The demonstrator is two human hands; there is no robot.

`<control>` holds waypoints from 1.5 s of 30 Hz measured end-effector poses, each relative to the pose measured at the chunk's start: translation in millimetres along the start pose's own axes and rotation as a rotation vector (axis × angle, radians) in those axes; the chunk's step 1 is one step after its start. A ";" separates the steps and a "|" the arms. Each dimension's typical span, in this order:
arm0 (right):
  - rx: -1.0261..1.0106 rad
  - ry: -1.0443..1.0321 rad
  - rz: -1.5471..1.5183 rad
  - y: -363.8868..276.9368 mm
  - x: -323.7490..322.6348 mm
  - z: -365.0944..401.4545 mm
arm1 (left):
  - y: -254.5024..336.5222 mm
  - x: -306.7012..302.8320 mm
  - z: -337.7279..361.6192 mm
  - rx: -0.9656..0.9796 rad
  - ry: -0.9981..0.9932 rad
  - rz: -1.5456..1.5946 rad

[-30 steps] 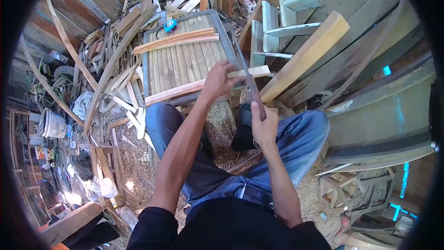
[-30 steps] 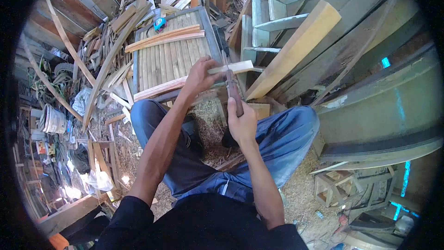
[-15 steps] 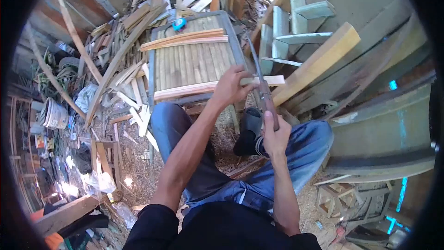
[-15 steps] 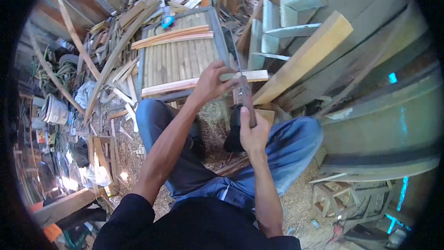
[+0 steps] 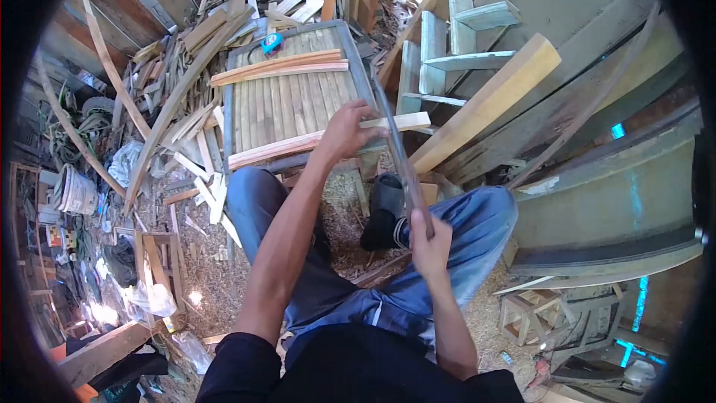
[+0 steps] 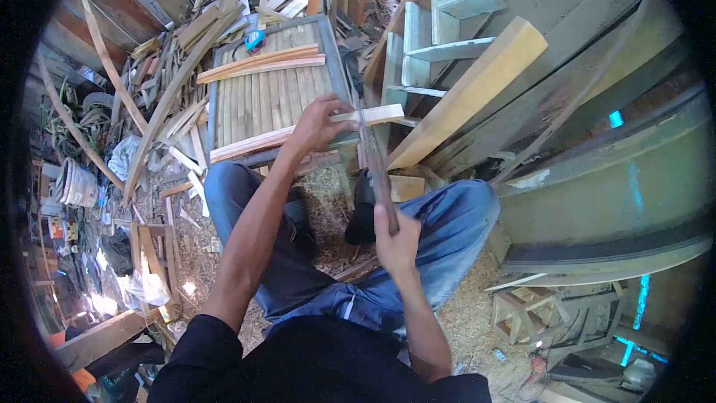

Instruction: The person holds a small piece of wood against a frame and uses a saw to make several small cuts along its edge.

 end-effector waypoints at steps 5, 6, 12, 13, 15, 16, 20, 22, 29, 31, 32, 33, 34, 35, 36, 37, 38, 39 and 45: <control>0.101 0.027 -0.020 4.3 -16.5 46.2 | 4.1 0.9 1.9 -0.066 -0.025 -0.071; 0.097 0.035 0.026 -2.2 -16.7 40.8 | 2.4 2.5 1.3 -0.064 -0.032 -0.070; -0.025 0.044 0.163 -42.7 -1.1 -32.1 | 3.2 -1.9 0.0 -0.103 -0.026 -0.059; -0.028 0.036 0.166 -42.3 0.2 -34.8 | 4.4 -2.5 1.1 -0.084 -0.014 -0.050; 0.002 0.071 0.063 -29.0 -3.4 -42.1 | 3.5 -2.3 1.1 -0.075 0.009 -0.035; 0.045 0.012 -0.005 -13.2 -2.0 -43.0 | 3.3 -2.3 0.5 -0.063 0.020 -0.045; 0.197 -0.044 -0.162 5.7 -0.9 -17.2 | -2.5 1.3 0.6 -0.048 0.014 -0.045; 0.163 -0.047 -0.155 10.7 -1.2 2.6 | 0.2 0.0 0.3 -0.058 0.009 -0.060; 0.095 -0.010 -0.085 -6.7 10.6 -31.7 | 3.4 1.2 1.0 -0.074 0.007 -0.075; 0.032 0.004 0.006 -19.3 10.6 -40.4 | 5.8 1.2 -0.5 -0.094 0.013 -0.043; 0.124 -0.010 -0.107 -21.1 10.5 -38.7 | 4.8 3.0 -0.2 -0.095 -0.017 -0.007; 0.214 -0.035 -0.218 -20.9 14.2 -36.8 | -1.4 2.5 1.5 -0.103 -0.040 0.026; 0.174 -0.039 -0.196 -21.4 11.7 -30.9 | -1.0 3.9 1.1 -0.065 -0.042 0.066; 0.168 -0.067 -0.190 -22.9 14.3 -21.5 | -5.4 3.3 2.5 -0.082 -0.019 0.062; 0.189 -0.045 -0.257 -27.6 14.3 -11.9 | -1.7 4.9 4.1 -0.068 -0.062 0.050; 0.212 -0.018 -0.325 -28.8 16.3 -5.9 | 3.8 5.5 4.9 -0.051 -0.110 0.037; 0.183 -0.010 -0.288 -27.6 20.4 -4.0 | 6.9 3.6 5.9 -0.069 -0.104 0.033; 0.194 -0.017 -0.279 -34.2 23.2 -5.2 | 2.3 8.9 8.7 -0.082 -0.104 0.042; 0.000 0.074 0.024 -24.6 40.5 -58.0 | 4.7 -1.9 1.3 -0.033 0.072 -0.017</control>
Point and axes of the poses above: each hand's wrist, its own z-axis away from the middle knuckle, its own x-axis out of the palm, y = z × x, the point moved 7 cm from there along -z, towards the middle knuckle, and after that the axes turned 2 degrees about -y, right-handed, at the moved point
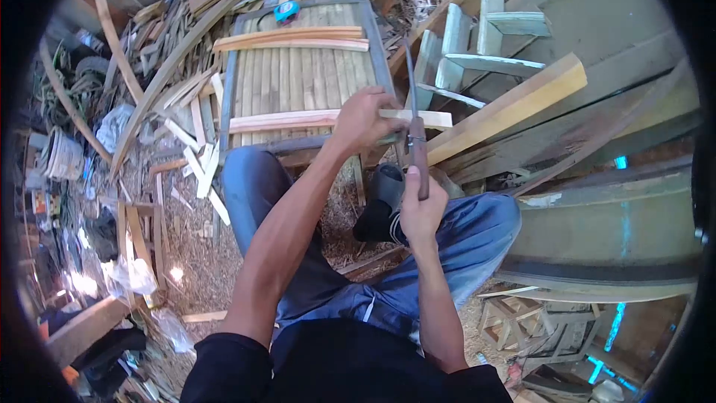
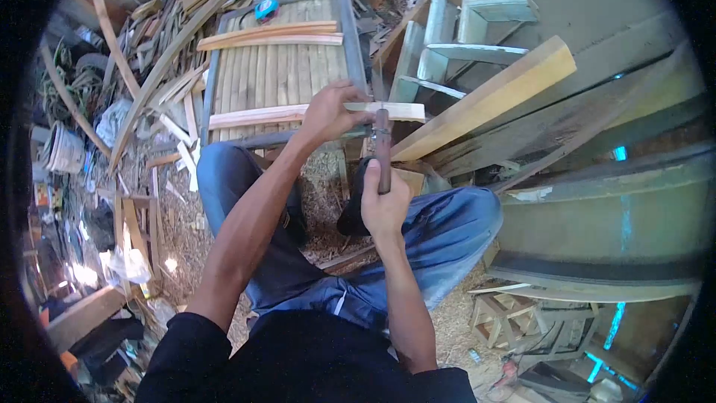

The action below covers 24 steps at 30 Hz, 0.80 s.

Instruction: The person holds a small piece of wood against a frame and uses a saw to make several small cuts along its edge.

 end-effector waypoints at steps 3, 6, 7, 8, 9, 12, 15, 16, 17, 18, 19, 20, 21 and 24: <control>0.000 -0.006 -0.015 -6.4 -0.3 -9.1 | -1.4 -5.4 -1.4 -0.012 0.039 -0.015; 0.053 -0.076 0.162 2.1 -4.8 -29.6 | -1.8 -2.9 -11.0 0.005 0.064 -0.050; 0.005 -0.071 0.037 -0.2 -3.8 -33.5 | -2.7 -2.8 -13.0 0.006 0.082 -0.039; 0.017 -0.075 0.002 3.6 -5.1 -35.5 | -4.7 -7.6 -13.6 0.003 0.105 -0.040; -0.026 -0.067 -0.005 6.1 -5.6 -35.4 | -10.7 -4.1 -13.8 0.007 0.093 -0.067; -0.013 -0.099 -0.105 6.3 -9.3 -30.8 | -6.4 -2.7 -4.5 -0.002 0.032 -0.080; 0.068 -0.129 -0.135 3.2 -7.6 -32.7 | -5.7 -6.9 -1.7 0.001 0.085 -0.019; 0.079 -0.137 -0.088 -2.7 -9.0 -32.6 | -4.4 -6.0 -1.1 0.006 0.080 -0.012; 0.096 -0.152 -0.082 -9.7 -9.8 -30.6 | -4.0 -6.5 -1.1 0.015 0.052 -0.019; 0.093 -0.130 -0.079 -14.1 -16.5 -26.7 | -3.7 -6.1 -3.8 0.033 0.026 -0.028; 0.089 -0.146 -0.003 -17.8 -22.3 -21.6 | -2.0 -5.6 -4.1 0.039 0.034 -0.017; 0.088 -0.163 0.075 -19.2 -27.7 -14.7 | -0.9 -5.1 -5.8 0.058 0.032 -0.007; 0.044 -0.145 -0.008 -21.4 -35.7 -3.0 | -1.9 -5.1 -6.5 0.029 0.016 0.004; 0.178 -0.170 -0.004 -25.6 -69.9 53.5 | -2.8 -6.2 -7.0 -0.023 -0.005 0.021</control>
Point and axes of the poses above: each hand's wrist, its own z-axis away from the middle knuckle, its own x-axis out of the palm, y = z × x, the point moved 7 cm from there along -z, towards the middle knuckle, and after that the axes turned 2 degrees about -y, right-handed, at the moved point
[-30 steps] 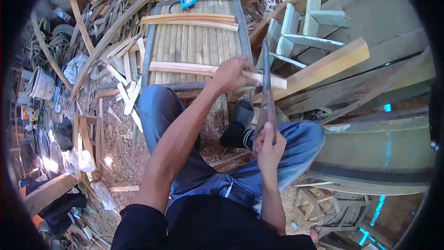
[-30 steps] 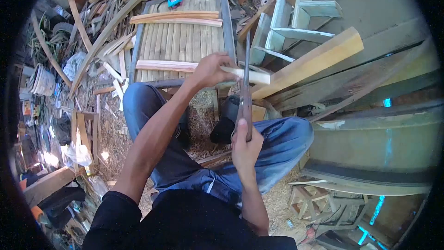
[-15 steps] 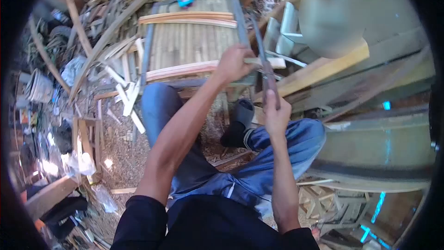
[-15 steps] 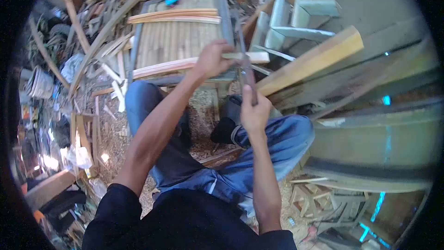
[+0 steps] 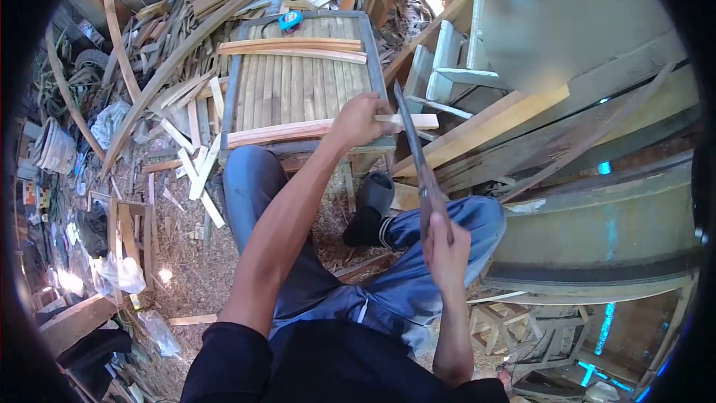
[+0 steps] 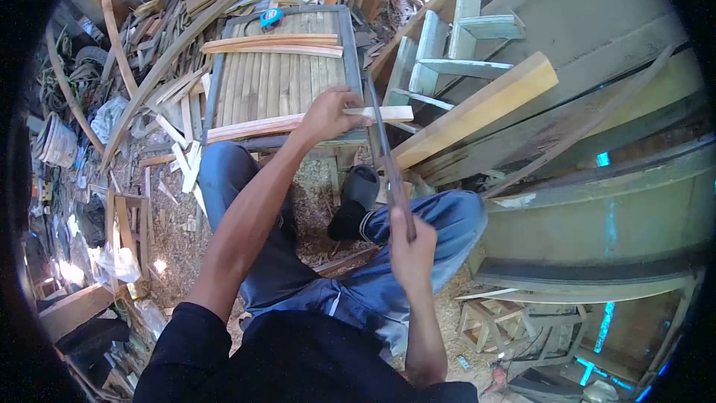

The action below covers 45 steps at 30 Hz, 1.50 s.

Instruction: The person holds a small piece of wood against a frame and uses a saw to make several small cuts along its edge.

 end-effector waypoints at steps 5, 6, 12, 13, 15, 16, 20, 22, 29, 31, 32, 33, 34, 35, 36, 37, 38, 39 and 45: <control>-0.066 0.059 0.081 2.9 6.2 -5.1 | -8.1 8.7 2.8 -0.086 -0.052 0.035; -0.152 0.093 0.161 -9.0 12.4 -28.2 | -11.8 11.8 4.9 -0.085 -0.064 0.034; -0.017 -0.005 0.160 -28.0 29.0 -66.6 | -6.5 7.2 6.6 -0.066 -0.082 0.064; -0.003 0.007 0.064 -22.2 27.7 -59.4 | -2.1 8.3 8.9 -0.023 -0.078 0.036; 0.037 0.016 -0.121 -8.5 29.0 -49.0 | 5.8 6.4 10.3 0.079 -0.012 0.008; 0.046 0.004 -0.112 -4.8 33.7 -48.6 | 4.8 7.0 10.0 0.062 -0.009 0.013; -0.111 0.080 -0.115 42.0 49.6 -42.0 | -0.3 5.4 7.2 -0.007 -0.029 0.016; -0.234 0.122 -0.097 42.0 47.9 -41.7 | -0.3 7.3 4.5 0.026 -0.067 0.051; 0.079 0.043 -0.119 -18.2 11.4 2.9 | 3.5 6.6 7.0 -0.048 -0.111 0.023; 0.052 0.008 -0.004 -31.9 3.7 7.7 | 3.0 12.8 8.5 -0.022 -0.085 0.045; 0.047 0.000 -0.014 -39.6 3.6 2.4 | 0.7 11.6 9.0 0.003 -0.068 0.051; 0.064 -0.015 0.081 -46.9 4.1 -7.3 | 3.5 8.8 10.2 0.041 -0.046 0.034; 0.081 -0.030 0.179 -52.5 7.1 -19.0 | 0.2 7.4 11.0 0.033 -0.045 0.024; -0.044 0.005 0.170 -57.9 12.9 -41.3 | -0.2 7.1 10.6 0.029 -0.046 0.033; -0.017 0.021 0.166 -43.0 21.1 -66.6 | 1.7 8.2 8.2 0.037 -0.047 0.046; -0.001 0.045 0.159 -31.2 27.0 -85.3 | 5.2 8.2 6.3 0.059 -0.043 0.042; -0.023 0.060 0.150 -32.9 34.4 -89.5 | 4.2 7.1 6.4 0.049 -0.037 0.012; -0.075 0.105 0.202 -37.9 43.5 -89.7 | 2.1 5.5 5.7 0.030 -0.031 -0.018; -0.254 0.180 0.019 56.1 50.3 -79.1 | 0.5 8.8 6.9 0.033 -0.058 0.039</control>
Point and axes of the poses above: each hand's wrist, its own z-axis away from the middle knuckle, its own x-axis out of the palm, y = z × x, the point moved 7 cm from there along -z, towards the middle knuckle, and after that the axes turned 2 degrees about -y, right-handed, at the moved point
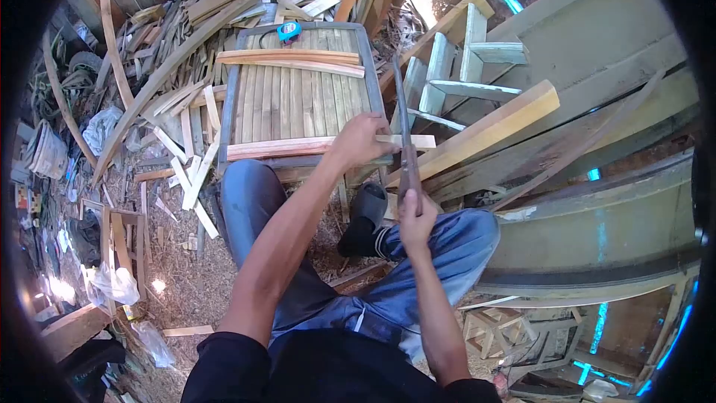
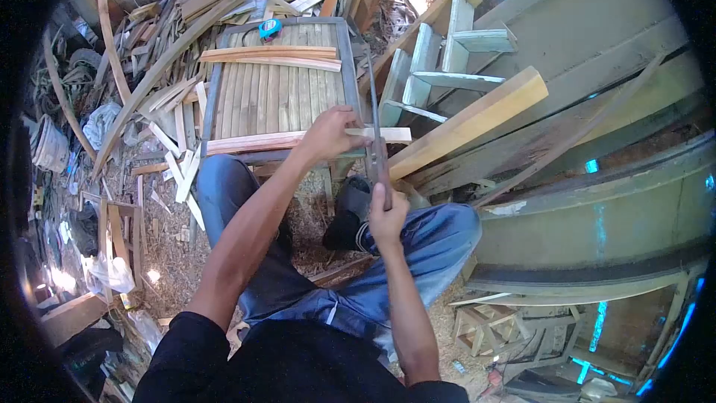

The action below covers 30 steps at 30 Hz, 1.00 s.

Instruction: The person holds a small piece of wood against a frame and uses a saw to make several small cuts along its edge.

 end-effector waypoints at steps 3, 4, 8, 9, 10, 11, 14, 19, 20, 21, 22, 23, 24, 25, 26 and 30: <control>-0.137 0.026 -0.073 2.8 7.0 3.5 | 0.5 -2.1 -0.2 -0.013 0.013 -0.011; -0.057 0.000 -0.072 -9.6 4.9 1.2 | -2.1 -1.8 0.8 -0.016 0.014 -0.014; 0.074 -0.144 0.092 -64.0 -39.7 29.1 | 2.4 -6.4 -1.3 0.038 0.054 -0.014; 0.125 -0.159 0.076 -75.0 -56.3 47.0 | 1.1 -5.5 -1.7 0.013 0.041 0.006; 0.176 -0.177 0.059 -83.9 -70.2 64.2 | -1.4 -2.9 -2.7 0.006 0.041 0.017; 0.183 -0.184 0.067 -87.8 -82.4 78.0 | -4.0 -1.0 -3.8 0.020 0.037 0.021; 0.349 -0.152 -0.025 -77.6 -95.8 98.4 | -7.7 0.8 -2.4 -0.003 0.025 0.015; 0.019 -0.015 0.090 -49.2 -20.6 9.6 | 1.1 -1.2 -4.2 0.011 0.003 -0.028; -0.114 0.044 0.137 -54.1 -6.7 -8.7 | -5.6 -5.2 -5.1 -0.015 0.056 -0.049; -0.118 0.057 0.123 -49.6 -5.0 -13.8 | -8.7 -14.5 -8.1 -0.042 0.111 -0.074; -0.069 0.029 0.115 -41.8 -1.6 -19.1 | -14.6 -16.6 -10.0 -0.100 0.074 -0.071; -0.017 -0.012 0.114 -33.8 0.8 -20.7 | -14.0 -15.3 -6.6 -0.105 0.077 -0.074; 0.002 -0.039 0.018 -30.1 0.6 -17.1 | -14.5 -12.5 -4.5 -0.060 0.098 -0.099; -0.011 -0.033 0.010 -22.1 4.2 -13.7 | -12.7 -12.5 -6.8 -0.003 0.119 -0.128; -0.072 0.008 -0.059 -12.3 8.2 -10.1 | -15.5 -11.2 -8.4 0.011 0.117 -0.129; -0.087 -0.012 -0.155 2.9 14.3 -0.3 | -16.1 -13.7 -7.4 -0.109 0.037 -0.100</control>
Point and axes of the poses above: each hand's wrist, its own z-axis away from the middle knuckle, its own x-axis out of the palm, y = z × x, the point moved 7 cm from there along -z, towards the middle knuckle, and after that the axes turned 2 degrees about -y, right-handed, at the moved point
